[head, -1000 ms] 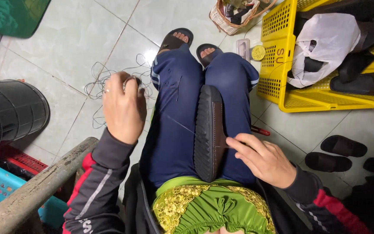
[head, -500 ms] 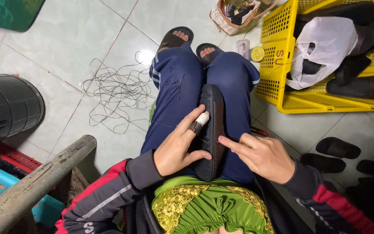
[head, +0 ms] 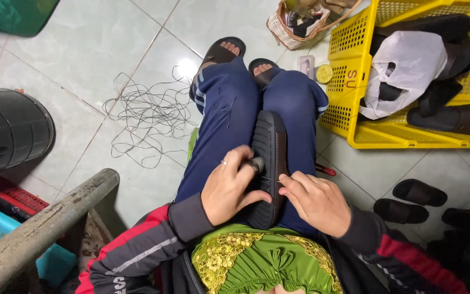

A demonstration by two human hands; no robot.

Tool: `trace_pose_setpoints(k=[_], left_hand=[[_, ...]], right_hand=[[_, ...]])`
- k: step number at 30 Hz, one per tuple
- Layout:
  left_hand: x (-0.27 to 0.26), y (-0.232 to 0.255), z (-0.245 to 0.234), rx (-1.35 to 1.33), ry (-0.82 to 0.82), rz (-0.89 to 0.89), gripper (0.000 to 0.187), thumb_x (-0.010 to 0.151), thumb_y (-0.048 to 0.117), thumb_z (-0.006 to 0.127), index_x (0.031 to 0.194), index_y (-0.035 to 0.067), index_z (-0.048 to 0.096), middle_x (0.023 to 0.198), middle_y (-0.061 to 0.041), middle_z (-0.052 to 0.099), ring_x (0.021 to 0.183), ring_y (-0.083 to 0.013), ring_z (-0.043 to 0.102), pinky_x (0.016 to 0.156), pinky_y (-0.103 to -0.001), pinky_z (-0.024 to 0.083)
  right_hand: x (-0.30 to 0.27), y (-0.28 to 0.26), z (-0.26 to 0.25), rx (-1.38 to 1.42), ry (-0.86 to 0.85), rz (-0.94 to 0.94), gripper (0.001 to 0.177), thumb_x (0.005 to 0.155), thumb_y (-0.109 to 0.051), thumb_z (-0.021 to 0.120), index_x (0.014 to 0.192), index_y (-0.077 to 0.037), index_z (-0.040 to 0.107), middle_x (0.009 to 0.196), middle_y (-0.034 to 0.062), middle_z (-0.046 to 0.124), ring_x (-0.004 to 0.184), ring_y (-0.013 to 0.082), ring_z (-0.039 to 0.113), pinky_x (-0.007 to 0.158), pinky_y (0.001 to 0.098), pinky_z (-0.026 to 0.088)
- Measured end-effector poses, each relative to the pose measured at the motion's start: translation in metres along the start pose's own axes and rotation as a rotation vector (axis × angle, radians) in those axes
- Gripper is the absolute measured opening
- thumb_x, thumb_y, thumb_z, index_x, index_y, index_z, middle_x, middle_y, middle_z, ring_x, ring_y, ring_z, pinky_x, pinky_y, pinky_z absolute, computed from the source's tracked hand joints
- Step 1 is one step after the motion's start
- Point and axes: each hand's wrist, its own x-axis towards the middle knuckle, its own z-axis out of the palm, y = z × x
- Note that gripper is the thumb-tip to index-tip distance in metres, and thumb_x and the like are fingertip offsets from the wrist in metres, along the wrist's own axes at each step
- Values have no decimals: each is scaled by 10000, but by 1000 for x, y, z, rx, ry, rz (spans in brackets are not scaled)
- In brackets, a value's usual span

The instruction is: Hand-sewing a shoe sole using a needle and thread while sitting on the floor.

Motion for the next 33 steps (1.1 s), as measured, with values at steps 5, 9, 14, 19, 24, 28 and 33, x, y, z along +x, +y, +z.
trace_pose_setpoints(k=[5, 9, 14, 19, 24, 28, 33], left_hand=[[-2, 22, -31, -527, -80, -167, 230, 826, 236, 724, 764, 39, 622, 983, -103, 571, 672, -187, 609, 521, -250, 515], [4, 31, -39, -1273, -170, -395, 233, 952, 74, 535, 1151, -26, 602, 848, -211, 675, 461, -103, 576, 401, -218, 489], [-15, -4, 22, -1017, -71, -512, 305, 842, -41, 635, 1132, 12, 558, 684, -141, 680, 465, -99, 588, 402, -206, 483], [-1, 19, -6, -899, -187, -471, 489, 777, -80, 678, 1201, -6, 448, 729, -126, 669, 513, -143, 656, 468, -236, 545], [18, 33, -19, -355, -48, -121, 421, 830, 295, 709, 1023, -32, 528, 1028, -143, 510, 945, -276, 563, 834, -341, 479], [16, 39, -5, -91, -156, -68, 499, 894, 296, 629, 1274, 10, 478, 1001, -136, 560, 884, -320, 522, 683, -403, 469], [9, 33, 5, -162, -168, 162, 273, 882, 25, 567, 1146, 58, 624, 772, -77, 577, 685, -304, 538, 621, -382, 464]], right_hand=[[12, -9, -13, 118, 38, 27, 191, 933, -216, 513, 1078, -120, 591, 674, 19, 491, 498, 290, 581, 378, 372, 464], [13, -3, -6, 355, 151, 42, 273, 891, -198, 589, 1158, -139, 593, 682, 2, 555, 503, 244, 609, 408, 301, 482], [7, -5, 0, 338, 265, 52, 316, 839, -178, 664, 1151, -126, 647, 767, -9, 644, 540, 211, 633, 438, 280, 494], [-1, -13, -20, 35, 205, 49, 279, 889, -145, 601, 1163, -117, 648, 783, 44, 610, 564, 269, 607, 449, 341, 495], [-13, 0, -33, -368, -70, -47, 673, 781, -183, 620, 1403, -361, 438, 692, -22, 324, 459, 115, 446, 408, 291, 441], [-28, 15, -66, -566, -80, -36, 619, 819, -174, 586, 1385, -397, 470, 685, -78, 409, 365, 105, 367, 299, 281, 295], [-28, 17, -59, 17, -276, -77, 488, 899, -224, 491, 1377, -321, 460, 750, -35, 433, 476, 179, 509, 380, 365, 441]])
